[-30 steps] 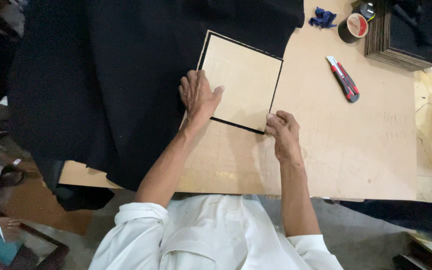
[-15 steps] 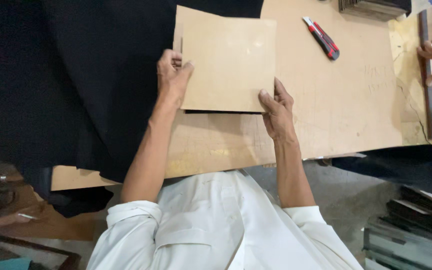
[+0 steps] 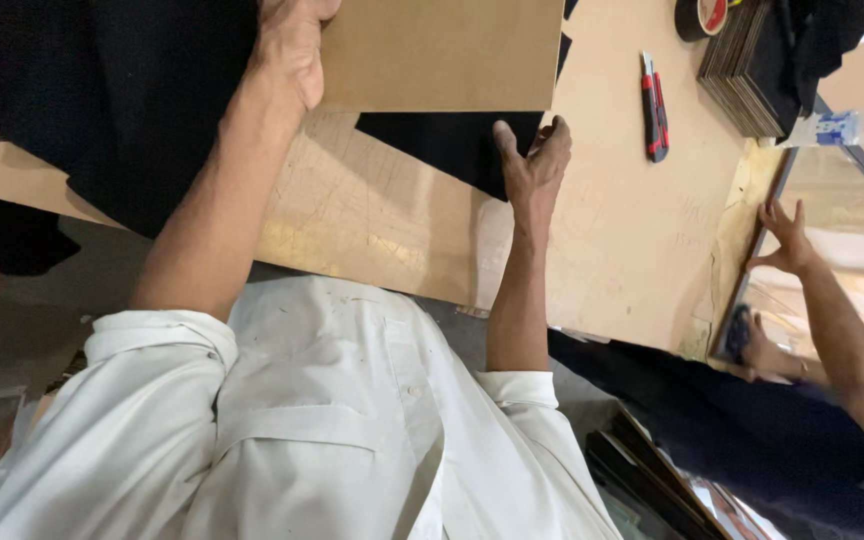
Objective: The person uses a cardboard template and a utility knife to cut multiple identical rectangular pieces from a large sheet of black fabric. The person repeatedly positions the template, cuts along the edges, removes the template, and stacks the cut fabric pieces.
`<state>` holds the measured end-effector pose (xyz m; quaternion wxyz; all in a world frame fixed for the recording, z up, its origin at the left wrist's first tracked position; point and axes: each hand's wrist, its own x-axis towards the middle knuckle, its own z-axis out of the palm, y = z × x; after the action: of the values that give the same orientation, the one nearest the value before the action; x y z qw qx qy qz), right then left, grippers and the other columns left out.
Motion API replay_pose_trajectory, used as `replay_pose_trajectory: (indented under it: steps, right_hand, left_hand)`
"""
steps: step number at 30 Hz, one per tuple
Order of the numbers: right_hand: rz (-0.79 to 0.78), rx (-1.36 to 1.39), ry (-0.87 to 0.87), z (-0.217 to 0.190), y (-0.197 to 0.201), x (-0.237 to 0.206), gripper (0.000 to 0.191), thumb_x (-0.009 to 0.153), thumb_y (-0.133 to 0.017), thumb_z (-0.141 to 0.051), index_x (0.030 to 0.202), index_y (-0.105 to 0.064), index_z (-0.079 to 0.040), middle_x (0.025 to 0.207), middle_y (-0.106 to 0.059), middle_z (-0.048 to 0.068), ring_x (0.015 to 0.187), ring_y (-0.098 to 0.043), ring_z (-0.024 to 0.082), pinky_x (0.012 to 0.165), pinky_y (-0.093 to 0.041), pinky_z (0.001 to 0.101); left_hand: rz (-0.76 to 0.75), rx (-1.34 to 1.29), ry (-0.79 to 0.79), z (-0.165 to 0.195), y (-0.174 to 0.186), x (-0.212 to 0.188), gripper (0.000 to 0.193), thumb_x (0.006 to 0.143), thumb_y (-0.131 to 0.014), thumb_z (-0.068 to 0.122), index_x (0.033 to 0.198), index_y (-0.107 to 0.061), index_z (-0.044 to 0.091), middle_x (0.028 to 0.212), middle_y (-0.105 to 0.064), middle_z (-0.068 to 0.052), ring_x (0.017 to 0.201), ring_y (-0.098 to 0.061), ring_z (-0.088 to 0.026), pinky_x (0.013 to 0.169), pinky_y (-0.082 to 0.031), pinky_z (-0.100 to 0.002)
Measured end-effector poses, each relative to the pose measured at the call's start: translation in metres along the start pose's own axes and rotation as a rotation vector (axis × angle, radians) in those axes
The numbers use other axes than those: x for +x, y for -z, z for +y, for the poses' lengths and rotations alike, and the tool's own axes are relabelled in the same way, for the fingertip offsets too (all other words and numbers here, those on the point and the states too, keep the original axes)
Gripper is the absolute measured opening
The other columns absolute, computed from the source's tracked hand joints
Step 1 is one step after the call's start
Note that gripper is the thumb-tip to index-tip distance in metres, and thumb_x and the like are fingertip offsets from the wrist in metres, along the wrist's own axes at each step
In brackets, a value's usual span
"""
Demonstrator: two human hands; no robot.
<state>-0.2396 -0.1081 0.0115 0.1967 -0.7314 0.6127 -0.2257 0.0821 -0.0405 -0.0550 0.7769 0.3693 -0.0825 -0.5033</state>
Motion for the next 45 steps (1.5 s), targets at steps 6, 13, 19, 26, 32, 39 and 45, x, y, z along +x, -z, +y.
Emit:
replay_pose_trajectory:
  steps: [6, 13, 19, 26, 32, 39, 45]
  right_hand:
    - [-0.103, -0.021, -0.073, 0.009, -0.02, 0.028, 0.06, 0.071, -0.095, -0.027, 0.1, -0.058, 0.011, 0.107, -0.056, 0.021, 0.09, -0.057, 0.03, 0.08, -0.052, 0.042]
    - [0.031, 0.435, 0.202, -0.015, -0.008, 0.021, 0.03, 0.082, -0.074, 0.003, 0.106, -0.056, 0.0, 0.095, -0.05, 0.009, 0.081, -0.055, 0.02, 0.071, -0.052, 0.0327]
    - [-0.295, 0.584, 0.07, -0.019, 0.085, 0.099, 0.017, 0.092, -0.063, 0.001, 0.103, -0.053, -0.007, 0.102, -0.061, 0.007, 0.056, -0.049, 0.01, 0.049, -0.04, 0.0301]
    - [0.464, 0.556, 0.61, 0.06, 0.222, 0.294, 0.022, 0.087, -0.069, 0.012, 0.092, -0.049, 0.003, 0.116, -0.067, 0.01, 0.096, -0.059, 0.014, 0.086, -0.051, 0.0269]
    - [0.558, 0.165, -0.177, 0.151, 0.263, 0.384, 0.048, 0.08, -0.078, -0.019, 0.11, -0.052, 0.008, 0.114, -0.063, 0.026, 0.1, -0.056, 0.025, 0.089, -0.046, 0.0364]
    - [0.507, 0.323, 0.286, 0.104, 0.176, 0.299, 0.049, 0.11, -0.071, -0.014, 0.145, -0.044, 0.006, 0.124, -0.049, 0.021, 0.109, -0.049, 0.026, 0.099, -0.045, 0.0325]
    - [-0.659, 1.318, -0.063, -0.018, 0.061, 0.062, 0.042, 0.105, -0.047, -0.033, 0.134, -0.051, -0.003, 0.124, -0.069, 0.015, 0.117, -0.068, 0.03, 0.099, -0.059, 0.0455]
  left_hand:
    - [-0.119, 0.054, -0.027, 0.023, -0.002, -0.015, 0.033, 0.102, -0.06, 0.004, 0.134, -0.061, -0.003, 0.128, -0.068, -0.016, 0.119, -0.065, -0.022, 0.105, -0.053, -0.033]
    - [-0.05, 0.056, 0.096, 0.041, -0.003, -0.027, 0.037, 0.103, -0.052, 0.003, 0.14, -0.052, -0.003, 0.136, -0.064, -0.017, 0.127, -0.062, -0.026, 0.111, -0.05, -0.039]
    - [-0.021, 0.115, 0.047, 0.036, 0.023, -0.027, 0.04, 0.104, -0.053, 0.003, 0.142, -0.051, -0.005, 0.138, -0.062, -0.016, 0.129, -0.06, -0.024, 0.116, -0.045, -0.037]
    - [0.07, 0.102, -0.063, 0.037, 0.03, -0.031, 0.038, 0.106, -0.052, 0.0, 0.144, -0.049, -0.006, 0.139, -0.061, -0.019, 0.129, -0.062, -0.023, 0.117, -0.048, -0.036]
    - [0.135, 0.129, -0.052, 0.044, 0.001, -0.041, 0.04, 0.102, -0.05, 0.002, 0.142, -0.05, -0.004, 0.139, -0.06, -0.019, 0.128, -0.062, -0.027, 0.112, -0.049, -0.042]
    - [0.198, 0.144, -0.079, 0.042, -0.006, -0.043, 0.041, 0.098, -0.059, 0.002, 0.138, -0.053, -0.005, 0.133, -0.066, -0.019, 0.125, -0.064, -0.025, 0.111, -0.05, -0.038]
    - [0.162, 0.249, -0.155, 0.014, -0.003, -0.037, 0.04, 0.086, -0.068, 0.006, 0.126, -0.065, 0.0, 0.1, -0.074, -0.006, 0.088, -0.07, -0.013, 0.081, -0.059, -0.029]
